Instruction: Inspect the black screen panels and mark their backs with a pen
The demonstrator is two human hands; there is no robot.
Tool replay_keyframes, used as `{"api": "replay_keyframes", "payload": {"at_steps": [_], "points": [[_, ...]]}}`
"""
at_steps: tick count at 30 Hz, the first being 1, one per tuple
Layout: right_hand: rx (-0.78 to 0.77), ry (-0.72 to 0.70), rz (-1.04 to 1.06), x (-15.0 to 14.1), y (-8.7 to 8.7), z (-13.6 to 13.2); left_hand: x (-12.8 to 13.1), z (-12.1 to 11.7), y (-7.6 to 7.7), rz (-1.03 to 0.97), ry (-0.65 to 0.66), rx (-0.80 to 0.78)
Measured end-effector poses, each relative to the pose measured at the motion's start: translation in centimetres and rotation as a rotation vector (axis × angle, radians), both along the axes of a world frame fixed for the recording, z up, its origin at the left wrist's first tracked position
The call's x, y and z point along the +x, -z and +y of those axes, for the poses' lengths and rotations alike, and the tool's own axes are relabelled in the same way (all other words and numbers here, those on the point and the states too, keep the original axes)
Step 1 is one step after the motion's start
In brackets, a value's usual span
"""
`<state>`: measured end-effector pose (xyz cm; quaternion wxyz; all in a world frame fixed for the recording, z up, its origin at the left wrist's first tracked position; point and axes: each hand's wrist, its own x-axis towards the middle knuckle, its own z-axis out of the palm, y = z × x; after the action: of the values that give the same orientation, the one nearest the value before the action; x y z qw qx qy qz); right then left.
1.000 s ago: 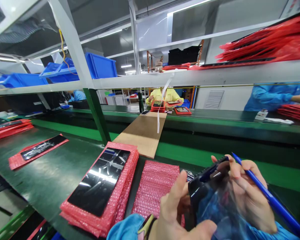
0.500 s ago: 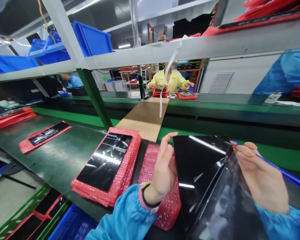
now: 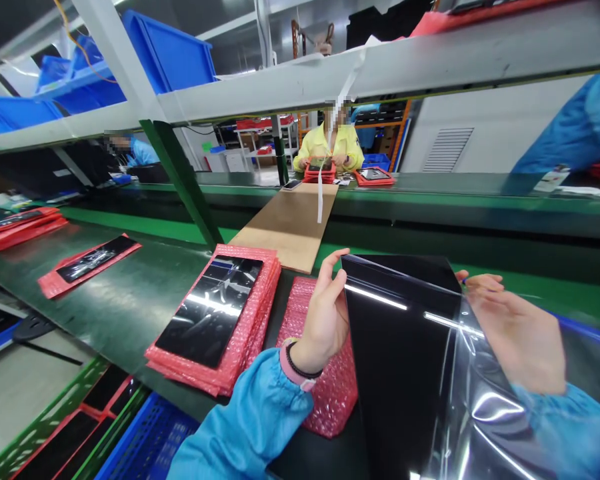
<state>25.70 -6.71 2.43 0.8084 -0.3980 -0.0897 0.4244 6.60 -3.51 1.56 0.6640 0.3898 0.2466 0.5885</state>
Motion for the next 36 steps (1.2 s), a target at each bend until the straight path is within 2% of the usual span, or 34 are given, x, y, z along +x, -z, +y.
{"api": "replay_keyframes", "payload": {"at_steps": [6,14,19,24,29,32,36], "points": [[0.016,-0.005,-0.057,0.0,0.6,0.1,-0.1,0.4,0.2,-0.011,0.042,0.000],[-0.066,0.004,-0.228,-0.5,1.4,0.2,-0.1,0.8,0.4,0.016,-0.001,0.039],[0.070,-0.045,-0.488,-1.8,3.0,0.3,-0.4,1.3,1.3,0.023,-0.049,-0.002],[0.142,-0.124,-0.643,-3.1,6.1,1.0,-2.1,2.0,4.0,0.227,0.042,-0.048],[0.062,-0.223,-0.755,-1.3,9.6,2.5,-5.5,3.9,7.6,0.434,-0.121,-0.132],[-0.038,-0.353,-0.786,0.4,11.8,3.9,-7.0,5.2,9.5,0.483,-0.137,-0.160],[-0.109,-0.505,-0.809,1.1,14.0,5.3,-7.5,6.6,11.6,0.553,-0.136,-0.168]]}}
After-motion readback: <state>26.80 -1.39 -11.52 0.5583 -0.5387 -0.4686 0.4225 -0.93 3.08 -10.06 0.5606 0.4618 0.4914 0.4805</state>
